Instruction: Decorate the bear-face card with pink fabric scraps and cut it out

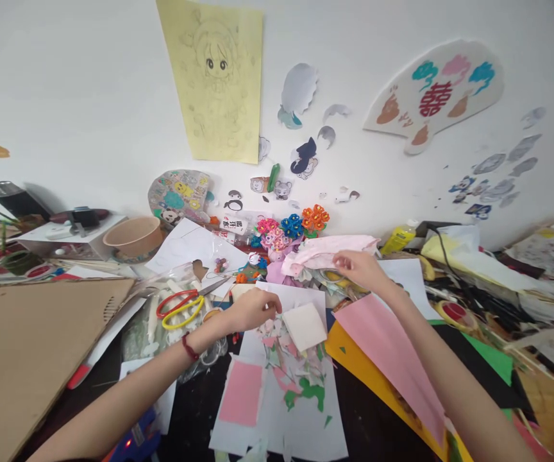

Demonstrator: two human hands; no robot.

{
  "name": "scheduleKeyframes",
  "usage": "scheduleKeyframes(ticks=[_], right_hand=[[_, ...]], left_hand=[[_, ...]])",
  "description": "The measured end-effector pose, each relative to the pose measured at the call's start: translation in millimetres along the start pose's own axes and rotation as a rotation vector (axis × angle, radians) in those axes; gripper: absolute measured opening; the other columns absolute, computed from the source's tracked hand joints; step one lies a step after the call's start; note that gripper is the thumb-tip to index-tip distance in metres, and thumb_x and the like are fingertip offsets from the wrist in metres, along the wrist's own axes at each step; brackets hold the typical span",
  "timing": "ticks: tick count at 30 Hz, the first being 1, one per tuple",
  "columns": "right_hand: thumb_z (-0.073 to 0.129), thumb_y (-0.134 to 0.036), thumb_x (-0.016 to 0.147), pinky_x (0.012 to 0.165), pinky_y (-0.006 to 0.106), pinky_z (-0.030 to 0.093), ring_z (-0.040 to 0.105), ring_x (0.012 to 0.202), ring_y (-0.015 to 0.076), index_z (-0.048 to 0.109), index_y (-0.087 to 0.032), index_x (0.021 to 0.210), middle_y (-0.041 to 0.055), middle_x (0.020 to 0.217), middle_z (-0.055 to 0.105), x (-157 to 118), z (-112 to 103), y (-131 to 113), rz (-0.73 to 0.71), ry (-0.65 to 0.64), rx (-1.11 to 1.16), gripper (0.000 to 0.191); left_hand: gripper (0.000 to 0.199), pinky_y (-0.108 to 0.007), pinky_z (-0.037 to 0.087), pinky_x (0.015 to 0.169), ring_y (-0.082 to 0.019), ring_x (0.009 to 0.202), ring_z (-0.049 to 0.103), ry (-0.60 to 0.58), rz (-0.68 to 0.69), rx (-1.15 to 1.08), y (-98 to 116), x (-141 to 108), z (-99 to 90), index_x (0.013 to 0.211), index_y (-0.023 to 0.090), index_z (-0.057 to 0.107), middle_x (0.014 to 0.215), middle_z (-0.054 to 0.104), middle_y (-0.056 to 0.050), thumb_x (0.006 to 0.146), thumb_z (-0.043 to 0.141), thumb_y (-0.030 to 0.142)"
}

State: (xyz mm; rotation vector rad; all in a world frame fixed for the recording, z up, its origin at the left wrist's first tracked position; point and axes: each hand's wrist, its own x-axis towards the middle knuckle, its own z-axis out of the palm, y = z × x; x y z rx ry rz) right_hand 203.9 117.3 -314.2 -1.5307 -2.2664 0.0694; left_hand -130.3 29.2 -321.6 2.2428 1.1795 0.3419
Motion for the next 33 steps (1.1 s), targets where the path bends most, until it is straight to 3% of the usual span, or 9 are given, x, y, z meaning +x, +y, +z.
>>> scheduleKeyframes(ticks=[3, 7, 13, 18, 21, 26, 28, 30, 33], right_hand=[[0.061, -0.022, 0.081, 0.081, 0.028, 0.045, 0.065, 0.093, 0.0220, 0.071, -0.021, 0.083, 0.0067, 0.093, 0.074, -16, 22, -11, -0.023, -0.123, -0.003, 0.010], [0.065, -0.016, 0.074, 0.092, 0.034, 0.042, 0.063, 0.101, 0.0265, 0.068, -0.017, 0.072, 0.0116, 0.090, 0.073, -16, 38, -18, 0.007, -0.138, 0.067, 0.004], [0.049, -0.043, 0.091, 0.078, 0.034, 0.049, 0.067, 0.084, 0.0242, 0.067, -0.014, 0.086, 0.0113, 0.087, 0.073, -15, -7, -34, 0.043, -0.086, 0.398, 0.035], [0.048, -0.050, 0.095, 0.072, 0.030, 0.051, 0.066, 0.075, 0.0182, 0.062, -0.017, 0.095, 0.0060, 0.080, 0.070, -49, -48, -101, -0.075, -0.187, 0.714, 0.036], [0.063, -0.042, 0.090, 0.070, 0.029, 0.049, 0.062, 0.072, 0.0159, 0.065, -0.017, 0.091, 0.0032, 0.077, 0.066, -72, -55, -143, -0.145, -0.253, 1.091, 0.025], [0.066, -0.045, 0.088, 0.072, 0.034, 0.049, 0.062, 0.073, 0.0182, 0.069, -0.018, 0.089, 0.0049, 0.075, 0.067, -101, -44, -183, -0.215, -0.256, 1.280, 0.027], [0.064, -0.049, 0.088, 0.073, 0.037, 0.050, 0.061, 0.067, 0.0183, 0.069, -0.018, 0.083, 0.0032, 0.067, 0.065, -110, -36, -196, -0.237, -0.223, 1.382, 0.031], [0.064, -0.048, 0.089, 0.070, 0.036, 0.051, 0.059, 0.058, 0.0165, 0.069, -0.019, 0.082, 0.0003, 0.059, 0.062, -117, -28, -209, -0.210, -0.168, 1.508, 0.030], [0.065, -0.041, 0.090, 0.062, 0.032, 0.049, 0.054, 0.047, 0.0127, 0.071, -0.018, 0.086, -0.0020, 0.052, 0.060, -125, -21, -228, -0.101, -0.140, 1.615, 0.023]], left_hand=[[0.025, -0.022, 0.046, 0.066, -0.015, 0.069, 0.068, -0.025, 0.034, -0.022, 8, 6, 5.9, 0.089, 0.022, 0.075, 0.075, 0.076, 0.000, 0.079, 0.053, 0.014], [0.026, -0.022, 0.047, 0.068, -0.016, 0.072, 0.068, -0.020, 0.056, -0.015, 17, 3, 5.5, 0.090, 0.022, 0.074, 0.076, 0.076, 0.000, 0.080, 0.052, 0.013], [0.024, -0.026, 0.048, 0.075, -0.019, 0.082, 0.069, 0.089, 0.050, 0.082, 31, -24, -9.2, 0.096, 0.022, 0.072, 0.090, 0.076, -0.003, 0.086, 0.051, 0.016], [0.042, -0.034, 0.049, 0.078, -0.027, 0.095, 0.066, 0.450, 0.086, 0.443, 66, -34, -15.1, 0.136, 0.015, 0.047, 0.109, 0.068, -0.014, 0.096, 0.048, 0.027], [0.027, -0.030, 0.048, 0.072, -0.023, 0.085, 0.065, 0.577, 0.103, 0.539, 83, -43, -21.6, 0.121, 0.016, 0.055, 0.095, 0.068, -0.010, 0.098, 0.044, 0.024], [0.026, -0.025, 0.046, 0.066, -0.016, 0.070, 0.063, 0.668, 0.032, 0.215, 90, -72, -25.9, 0.085, 0.018, 0.063, 0.076, 0.067, -0.004, 0.097, 0.040, 0.020], [0.031, -0.024, 0.045, 0.059, -0.013, 0.055, 0.060, 0.567, -0.034, -0.024, 91, -83, -21.7, 0.079, 0.018, 0.063, 0.059, 0.063, 0.000, 0.099, 0.041, 0.028], [0.028, -0.023, 0.043, 0.054, -0.012, 0.049, 0.058, 0.508, -0.060, -0.129, 90, -91, -15.0, 0.088, 0.017, 0.065, 0.057, 0.062, 0.002, 0.098, 0.045, 0.035], [0.026, -0.025, 0.045, 0.061, -0.016, 0.068, 0.065, 0.729, 0.013, 0.058, 87, -102, -4.6, 0.113, 0.016, 0.060, 0.088, 0.070, -0.006, 0.098, 0.048, 0.033]])
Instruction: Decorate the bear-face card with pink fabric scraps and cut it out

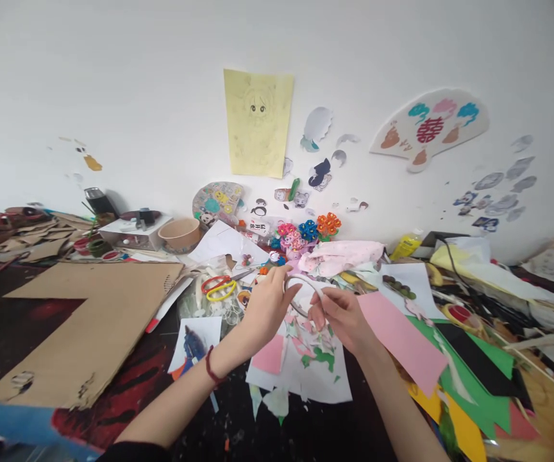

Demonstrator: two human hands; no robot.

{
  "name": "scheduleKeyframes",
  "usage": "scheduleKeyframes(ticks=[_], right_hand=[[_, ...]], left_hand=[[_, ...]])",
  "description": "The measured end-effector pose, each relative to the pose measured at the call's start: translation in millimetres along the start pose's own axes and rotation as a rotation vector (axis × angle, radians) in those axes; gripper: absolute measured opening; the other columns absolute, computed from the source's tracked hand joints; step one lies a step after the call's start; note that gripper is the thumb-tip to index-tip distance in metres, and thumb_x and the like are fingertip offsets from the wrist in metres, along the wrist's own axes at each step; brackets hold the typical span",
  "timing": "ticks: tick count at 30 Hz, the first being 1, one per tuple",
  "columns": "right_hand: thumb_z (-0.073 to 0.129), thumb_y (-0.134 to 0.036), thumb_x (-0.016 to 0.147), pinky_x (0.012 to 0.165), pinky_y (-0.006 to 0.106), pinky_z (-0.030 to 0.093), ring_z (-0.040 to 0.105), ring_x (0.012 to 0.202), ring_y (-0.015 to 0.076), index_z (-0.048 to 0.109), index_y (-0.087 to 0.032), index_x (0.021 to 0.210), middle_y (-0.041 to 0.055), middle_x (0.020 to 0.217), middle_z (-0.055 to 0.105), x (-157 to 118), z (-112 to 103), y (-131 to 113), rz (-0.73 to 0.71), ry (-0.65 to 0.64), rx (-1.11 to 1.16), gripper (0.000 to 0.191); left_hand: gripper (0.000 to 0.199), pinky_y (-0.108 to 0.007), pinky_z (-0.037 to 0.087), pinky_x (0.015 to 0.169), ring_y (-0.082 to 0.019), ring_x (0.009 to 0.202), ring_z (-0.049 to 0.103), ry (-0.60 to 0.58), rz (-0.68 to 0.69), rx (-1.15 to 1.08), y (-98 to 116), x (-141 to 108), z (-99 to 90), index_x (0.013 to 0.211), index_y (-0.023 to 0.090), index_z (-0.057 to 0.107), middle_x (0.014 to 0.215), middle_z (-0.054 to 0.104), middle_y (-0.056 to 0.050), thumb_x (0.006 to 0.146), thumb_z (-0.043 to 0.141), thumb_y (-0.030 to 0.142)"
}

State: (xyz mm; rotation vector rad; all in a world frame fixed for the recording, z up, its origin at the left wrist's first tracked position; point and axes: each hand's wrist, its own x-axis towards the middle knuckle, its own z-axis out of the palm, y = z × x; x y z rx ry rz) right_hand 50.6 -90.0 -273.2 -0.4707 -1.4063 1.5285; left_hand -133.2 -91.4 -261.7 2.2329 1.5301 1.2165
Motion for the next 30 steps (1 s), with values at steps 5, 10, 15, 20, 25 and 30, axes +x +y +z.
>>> scheduleKeyframes(ticks=[5, 10, 15, 20, 25, 30], right_hand=[[0.063, -0.036, 0.092, 0.070, 0.031, 0.049, 0.056, 0.048, 0.0111, 0.074, -0.018, 0.092, -0.0024, 0.049, 0.060, -9, 21, 4, 0.007, 0.042, 0.029, 0.022], [0.061, -0.035, 0.094, 0.068, 0.029, 0.046, 0.052, 0.051, 0.0097, 0.074, -0.020, 0.102, -0.0033, 0.053, 0.058, -22, 29, 0, -0.022, 0.064, -0.025, 0.021], [0.061, -0.040, 0.093, 0.064, 0.030, 0.045, 0.053, 0.064, 0.0131, 0.068, -0.021, 0.121, -0.0001, 0.068, 0.058, -37, 29, -6, 0.018, -0.025, -0.067, 0.035], [0.059, -0.035, 0.094, 0.061, 0.029, 0.046, 0.055, 0.066, 0.0144, 0.066, -0.022, 0.122, 0.0008, 0.071, 0.060, -45, 27, -7, 0.032, 0.028, -0.218, 0.032], [0.058, -0.034, 0.094, 0.057, 0.026, 0.046, 0.054, 0.063, 0.0133, 0.071, -0.020, 0.105, 0.0003, 0.070, 0.061, -44, 28, -9, -0.028, 0.094, -0.470, 0.022], [0.055, -0.031, 0.096, 0.059, 0.026, 0.045, 0.054, 0.061, 0.0126, 0.068, -0.019, 0.088, -0.0005, 0.069, 0.062, -46, 29, -6, -0.096, 0.088, -0.625, 0.020]], left_hand=[[0.030, -0.022, 0.042, 0.058, -0.012, 0.057, 0.059, 0.105, 0.047, 0.018, 0, -17, -7.0, 0.092, 0.018, 0.059, 0.060, 0.060, 0.002, 0.103, 0.031, 0.021], [0.024, -0.025, 0.041, 0.058, -0.015, 0.066, 0.062, 0.172, 0.271, 0.275, 4, -25, -11.0, 0.118, 0.016, 0.054, 0.080, 0.068, -0.002, 0.101, 0.045, 0.030], [0.023, -0.024, 0.040, 0.053, -0.013, 0.056, 0.056, 0.206, 0.306, 0.339, 6, -29, -8.0, 0.094, 0.017, 0.057, 0.070, 0.062, -0.001, 0.102, 0.036, 0.023], [0.018, -0.028, 0.050, 0.070, -0.018, 0.084, 0.066, 0.226, 0.272, 0.212, 16, -30, -16.3, 0.114, 0.015, 0.056, 0.097, 0.069, -0.007, 0.099, 0.046, 0.018], [0.038, -0.038, 0.052, 0.085, -0.024, 0.101, 0.062, 0.217, 0.467, 0.183, 28, -34, -22.2, 0.121, 0.016, 0.057, 0.116, 0.067, -0.011, 0.089, 0.067, 0.032], [0.027, -0.033, 0.054, 0.080, -0.019, 0.093, 0.065, 0.207, 0.501, 0.045, 24, -33, -15.4, 0.113, 0.017, 0.060, 0.104, 0.070, -0.007, 0.088, 0.068, 0.025]])
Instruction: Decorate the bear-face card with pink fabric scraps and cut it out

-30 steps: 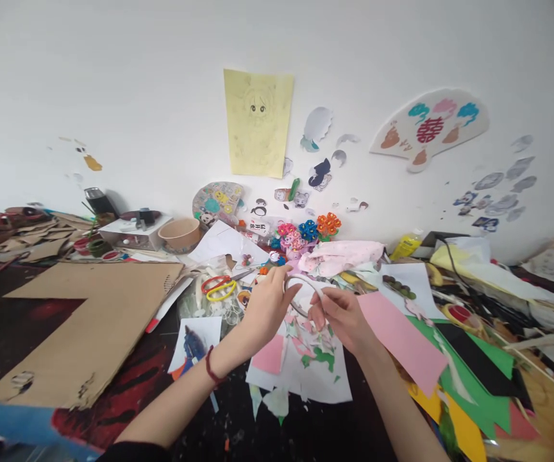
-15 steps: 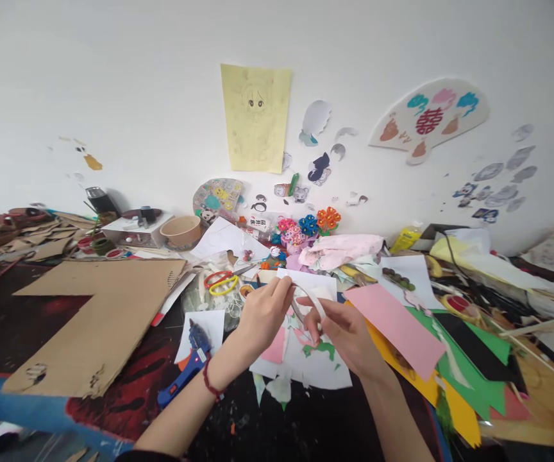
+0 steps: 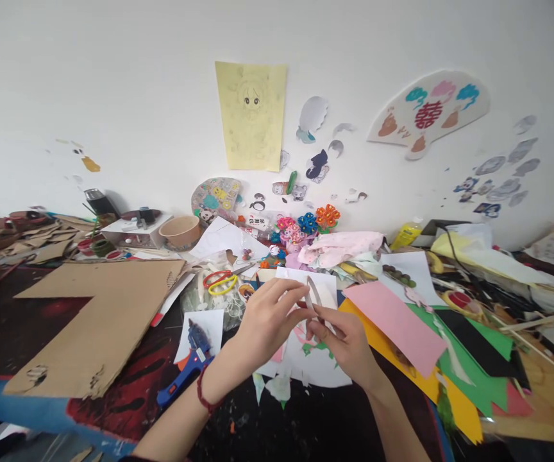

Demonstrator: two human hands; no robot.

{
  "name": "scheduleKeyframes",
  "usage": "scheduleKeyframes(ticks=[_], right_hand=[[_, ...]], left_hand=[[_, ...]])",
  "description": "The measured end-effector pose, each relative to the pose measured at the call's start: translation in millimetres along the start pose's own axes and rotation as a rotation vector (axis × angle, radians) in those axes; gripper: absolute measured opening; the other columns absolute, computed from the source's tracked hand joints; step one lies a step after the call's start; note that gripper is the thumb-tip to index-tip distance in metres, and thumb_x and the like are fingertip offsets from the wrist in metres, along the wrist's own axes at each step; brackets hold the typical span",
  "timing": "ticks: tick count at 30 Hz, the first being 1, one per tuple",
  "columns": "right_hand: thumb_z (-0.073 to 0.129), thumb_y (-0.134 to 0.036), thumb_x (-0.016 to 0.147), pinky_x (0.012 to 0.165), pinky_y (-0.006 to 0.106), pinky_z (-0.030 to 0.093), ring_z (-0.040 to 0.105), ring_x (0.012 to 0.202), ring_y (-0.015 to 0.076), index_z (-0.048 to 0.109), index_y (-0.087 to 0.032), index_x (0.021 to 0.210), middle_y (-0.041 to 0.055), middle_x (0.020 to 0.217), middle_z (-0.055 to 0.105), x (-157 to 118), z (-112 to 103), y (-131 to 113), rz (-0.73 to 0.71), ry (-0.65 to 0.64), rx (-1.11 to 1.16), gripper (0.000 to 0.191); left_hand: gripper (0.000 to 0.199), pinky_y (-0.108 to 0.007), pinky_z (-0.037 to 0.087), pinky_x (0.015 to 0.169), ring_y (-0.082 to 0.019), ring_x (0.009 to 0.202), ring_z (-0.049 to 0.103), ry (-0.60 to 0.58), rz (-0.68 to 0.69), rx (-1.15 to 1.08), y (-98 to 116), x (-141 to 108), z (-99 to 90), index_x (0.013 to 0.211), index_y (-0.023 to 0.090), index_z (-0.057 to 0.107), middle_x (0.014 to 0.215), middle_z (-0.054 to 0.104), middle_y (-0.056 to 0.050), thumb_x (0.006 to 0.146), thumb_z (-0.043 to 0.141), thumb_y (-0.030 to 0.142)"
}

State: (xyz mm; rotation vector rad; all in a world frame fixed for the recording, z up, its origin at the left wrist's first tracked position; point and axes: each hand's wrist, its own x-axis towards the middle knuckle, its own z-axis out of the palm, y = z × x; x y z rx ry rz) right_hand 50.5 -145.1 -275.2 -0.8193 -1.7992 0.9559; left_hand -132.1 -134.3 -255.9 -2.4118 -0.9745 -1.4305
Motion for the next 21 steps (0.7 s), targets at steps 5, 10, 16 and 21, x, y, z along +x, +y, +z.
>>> scheduleKeyframes(ticks=[5, 10, 16, 21], right_hand=[[0.052, -0.030, 0.097, 0.058, 0.024, 0.043, 0.055, 0.060, 0.0120, 0.063, -0.019, 0.081, -0.0010, 0.069, 0.062, -4, -3, 3, -0.022, -0.018, -0.054, 0.022], [0.052, -0.027, 0.097, 0.062, 0.025, 0.043, 0.057, 0.062, 0.0128, 0.062, -0.019, 0.081, -0.0004, 0.068, 0.062, -7, -7, 6, -0.051, -0.031, -0.105, 0.021], [0.050, -0.025, 0.098, 0.060, 0.024, 0.041, 0.055, 0.061, 0.0119, 0.056, -0.019, 0.074, -0.0009, 0.067, 0.057, -6, -11, 7, -0.084, -0.041, -0.153, 0.025], [0.050, -0.027, 0.097, 0.061, 0.025, 0.041, 0.054, 0.062, 0.0127, 0.056, -0.020, 0.075, -0.0006, 0.068, 0.057, -4, -15, 6, -0.042, -0.056, -0.168, 0.025]], left_hand=[[0.022, -0.032, 0.055, 0.070, -0.018, 0.083, 0.067, -0.002, 0.103, 0.030, -1, -2, 1.2, 0.111, 0.014, 0.060, 0.099, 0.072, -0.009, 0.090, 0.064, 0.016], [0.022, -0.033, 0.059, 0.073, -0.020, 0.087, 0.068, -0.124, 0.196, 0.078, 2, -3, -2.7, 0.113, 0.009, 0.059, 0.103, 0.072, -0.012, 0.091, 0.061, 0.013], [0.021, -0.031, 0.060, 0.071, -0.018, 0.086, 0.069, -0.165, 0.239, 0.071, -3, 2, -1.1, 0.112, 0.009, 0.058, 0.101, 0.072, -0.011, 0.091, 0.059, 0.013], [0.019, -0.030, 0.060, 0.069, -0.017, 0.082, 0.070, -0.156, 0.262, 0.074, -8, 6, 0.8, 0.111, 0.011, 0.058, 0.098, 0.073, -0.010, 0.092, 0.055, 0.011]])
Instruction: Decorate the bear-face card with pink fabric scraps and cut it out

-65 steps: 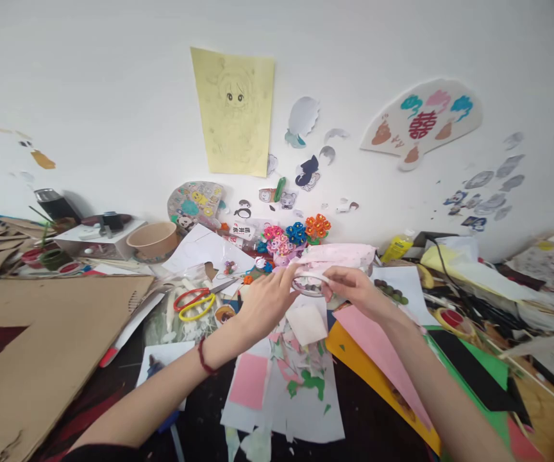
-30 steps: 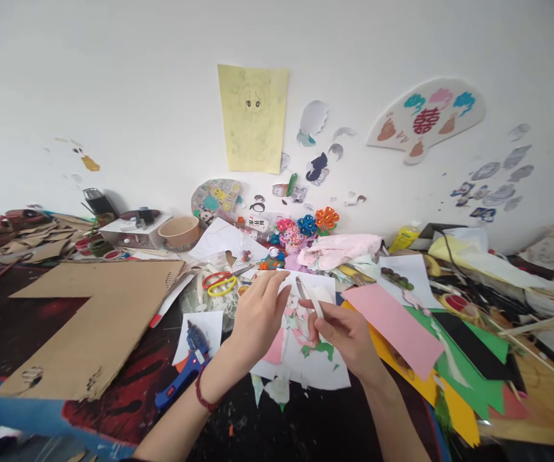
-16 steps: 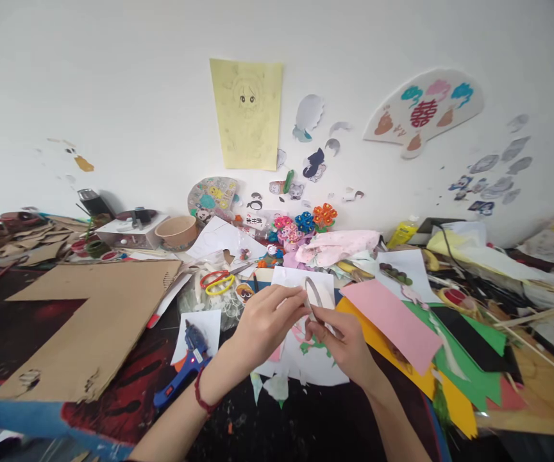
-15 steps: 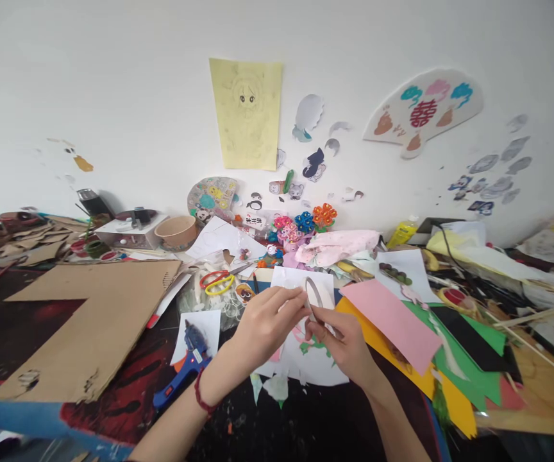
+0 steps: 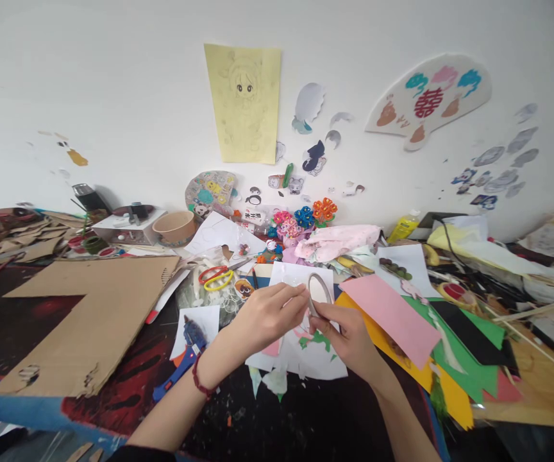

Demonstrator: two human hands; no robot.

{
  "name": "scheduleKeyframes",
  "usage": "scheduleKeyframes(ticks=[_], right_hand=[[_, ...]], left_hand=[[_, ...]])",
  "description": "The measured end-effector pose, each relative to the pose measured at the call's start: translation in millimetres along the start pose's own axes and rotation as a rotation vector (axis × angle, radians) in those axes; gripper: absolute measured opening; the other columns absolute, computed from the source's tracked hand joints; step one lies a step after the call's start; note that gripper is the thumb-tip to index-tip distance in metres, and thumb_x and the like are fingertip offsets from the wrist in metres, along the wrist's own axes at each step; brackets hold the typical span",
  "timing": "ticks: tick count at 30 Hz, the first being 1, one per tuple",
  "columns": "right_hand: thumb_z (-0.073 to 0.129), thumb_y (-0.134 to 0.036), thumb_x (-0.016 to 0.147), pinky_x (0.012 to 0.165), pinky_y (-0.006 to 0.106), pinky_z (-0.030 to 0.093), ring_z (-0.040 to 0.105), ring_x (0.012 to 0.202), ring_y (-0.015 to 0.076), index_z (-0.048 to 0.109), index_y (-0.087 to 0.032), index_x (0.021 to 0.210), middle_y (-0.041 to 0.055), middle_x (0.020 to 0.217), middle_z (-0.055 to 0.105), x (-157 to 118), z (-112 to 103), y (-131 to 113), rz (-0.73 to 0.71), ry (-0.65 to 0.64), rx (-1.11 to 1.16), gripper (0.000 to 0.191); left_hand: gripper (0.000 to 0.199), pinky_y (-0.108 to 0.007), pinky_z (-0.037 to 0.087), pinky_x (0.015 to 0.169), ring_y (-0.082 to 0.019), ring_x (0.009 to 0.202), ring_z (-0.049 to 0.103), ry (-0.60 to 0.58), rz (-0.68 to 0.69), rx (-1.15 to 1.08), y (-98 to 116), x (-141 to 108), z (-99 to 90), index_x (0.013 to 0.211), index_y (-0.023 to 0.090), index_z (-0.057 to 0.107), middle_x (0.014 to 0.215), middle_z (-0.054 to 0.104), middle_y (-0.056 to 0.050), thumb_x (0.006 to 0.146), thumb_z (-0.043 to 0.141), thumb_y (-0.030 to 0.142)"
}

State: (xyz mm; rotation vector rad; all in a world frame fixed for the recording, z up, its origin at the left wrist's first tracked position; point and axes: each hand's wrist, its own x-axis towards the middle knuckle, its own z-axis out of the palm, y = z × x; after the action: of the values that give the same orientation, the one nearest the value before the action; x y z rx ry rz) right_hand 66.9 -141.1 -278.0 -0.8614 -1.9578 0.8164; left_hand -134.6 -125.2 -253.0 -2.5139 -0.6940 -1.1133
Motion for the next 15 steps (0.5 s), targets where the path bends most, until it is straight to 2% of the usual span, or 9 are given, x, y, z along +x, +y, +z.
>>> scheduleKeyframes(ticks=[5, 8, 13, 15], right_hand=[[0.051, -0.029, 0.097, 0.062, 0.026, 0.042, 0.054, 0.064, 0.0142, 0.059, -0.021, 0.079, 0.0000, 0.070, 0.058, -1, -1, 3, 0.040, -0.002, 0.021, 0.022], [0.051, -0.030, 0.097, 0.062, 0.027, 0.043, 0.054, 0.064, 0.0146, 0.059, -0.021, 0.085, 0.0000, 0.071, 0.058, -1, 1, 3, 0.043, -0.009, 0.028, 0.018], [0.053, -0.035, 0.096, 0.060, 0.028, 0.039, 0.049, 0.061, 0.0138, 0.059, -0.020, 0.075, -0.0002, 0.066, 0.054, -2, 4, 7, 0.087, 0.026, -0.024, 0.027], [0.056, -0.039, 0.094, 0.057, 0.027, 0.038, 0.049, 0.060, 0.0137, 0.062, -0.019, 0.081, 0.0000, 0.067, 0.056, -1, 6, 11, 0.156, 0.100, -0.019, 0.024]], left_hand=[[0.019, -0.030, 0.059, 0.074, -0.018, 0.088, 0.071, 0.003, -0.112, -0.102, -3, -6, 6.1, 0.113, 0.015, 0.059, 0.104, 0.074, -0.009, 0.095, 0.056, 0.019], [0.027, -0.032, 0.058, 0.075, -0.020, 0.091, 0.070, -0.003, -0.145, -0.084, -1, -11, 12.0, 0.116, 0.014, 0.057, 0.105, 0.073, -0.011, 0.093, 0.061, 0.028], [0.014, -0.027, 0.054, 0.070, -0.017, 0.084, 0.070, 0.012, -0.150, -0.055, 2, -15, 17.3, 0.107, 0.016, 0.060, 0.096, 0.074, -0.007, 0.095, 0.054, 0.014], [0.011, -0.026, 0.053, 0.068, -0.015, 0.079, 0.070, 0.022, -0.214, -0.105, 3, -15, 17.9, 0.102, 0.017, 0.062, 0.090, 0.075, -0.005, 0.095, 0.054, 0.015]])
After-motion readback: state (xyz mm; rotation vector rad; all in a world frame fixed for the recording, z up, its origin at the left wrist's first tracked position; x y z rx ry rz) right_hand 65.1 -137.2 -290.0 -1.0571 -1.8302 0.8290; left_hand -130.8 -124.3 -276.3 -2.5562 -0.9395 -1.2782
